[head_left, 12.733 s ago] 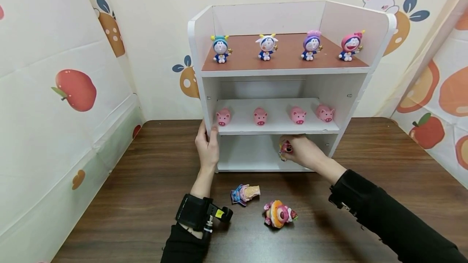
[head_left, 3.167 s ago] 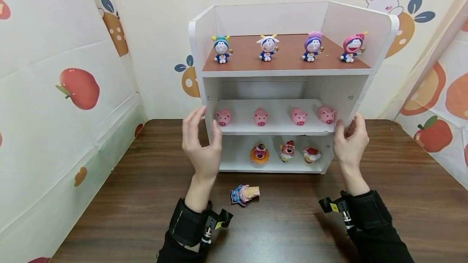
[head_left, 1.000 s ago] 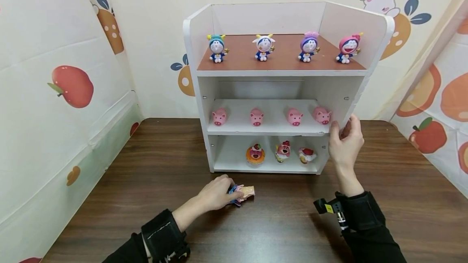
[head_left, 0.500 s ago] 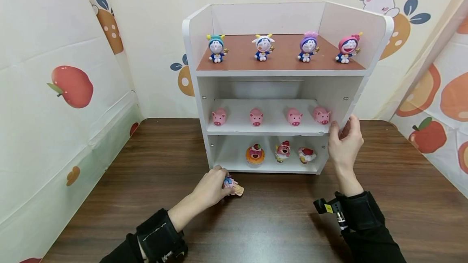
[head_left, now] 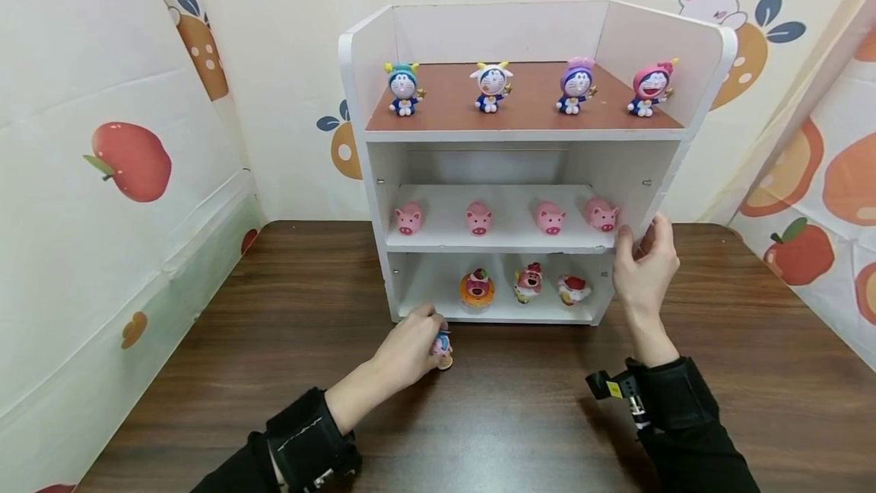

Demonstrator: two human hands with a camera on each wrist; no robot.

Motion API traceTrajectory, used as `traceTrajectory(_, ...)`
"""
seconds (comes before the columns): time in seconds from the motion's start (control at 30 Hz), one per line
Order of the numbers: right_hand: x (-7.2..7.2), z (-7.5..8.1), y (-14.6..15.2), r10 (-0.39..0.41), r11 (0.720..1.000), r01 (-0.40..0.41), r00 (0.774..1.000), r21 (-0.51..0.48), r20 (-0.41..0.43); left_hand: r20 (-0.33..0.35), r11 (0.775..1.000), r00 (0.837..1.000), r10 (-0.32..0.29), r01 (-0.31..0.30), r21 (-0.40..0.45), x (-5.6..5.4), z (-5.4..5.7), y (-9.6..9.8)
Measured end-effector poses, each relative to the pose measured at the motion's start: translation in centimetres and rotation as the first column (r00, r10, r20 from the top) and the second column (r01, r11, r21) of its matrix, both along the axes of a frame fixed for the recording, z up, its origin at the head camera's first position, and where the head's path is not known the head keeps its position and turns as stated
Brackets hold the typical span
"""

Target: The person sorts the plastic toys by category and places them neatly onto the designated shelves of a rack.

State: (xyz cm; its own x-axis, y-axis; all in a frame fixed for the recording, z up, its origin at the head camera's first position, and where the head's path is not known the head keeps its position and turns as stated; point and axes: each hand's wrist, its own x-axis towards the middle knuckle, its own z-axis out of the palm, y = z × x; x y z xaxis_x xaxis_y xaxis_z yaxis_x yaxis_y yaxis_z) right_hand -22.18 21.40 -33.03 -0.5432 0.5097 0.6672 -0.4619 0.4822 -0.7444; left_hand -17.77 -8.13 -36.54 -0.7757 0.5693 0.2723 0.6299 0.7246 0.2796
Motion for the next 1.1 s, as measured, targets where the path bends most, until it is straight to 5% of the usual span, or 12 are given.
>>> traceTrajectory(0.4, -0.3, -0.1, 0.2, 0.002, 1.000, -0.002, 1.000, 0.003, -0.002, -0.042, 0.995, 0.997, -0.064, 0.061, -0.074, 0.6, -0.4, 0.9)
traceTrajectory(0.87, -0.1, -0.1, 0.1, -0.010, 1.000, 0.010, 1.000, 0.004, 0.002, 0.129, 0.994, 0.988, 0.087, -0.095, 0.060, 0.8, -0.8, 0.6)
traceTrajectory(1.1, -0.1, -0.1, 0.0, -0.006, 1.000, 0.006, 1.000, -0.007, 0.004, 0.174, 0.990, 0.981, 0.083, -0.101, 0.097, 0.8, -1.2, 0.7)
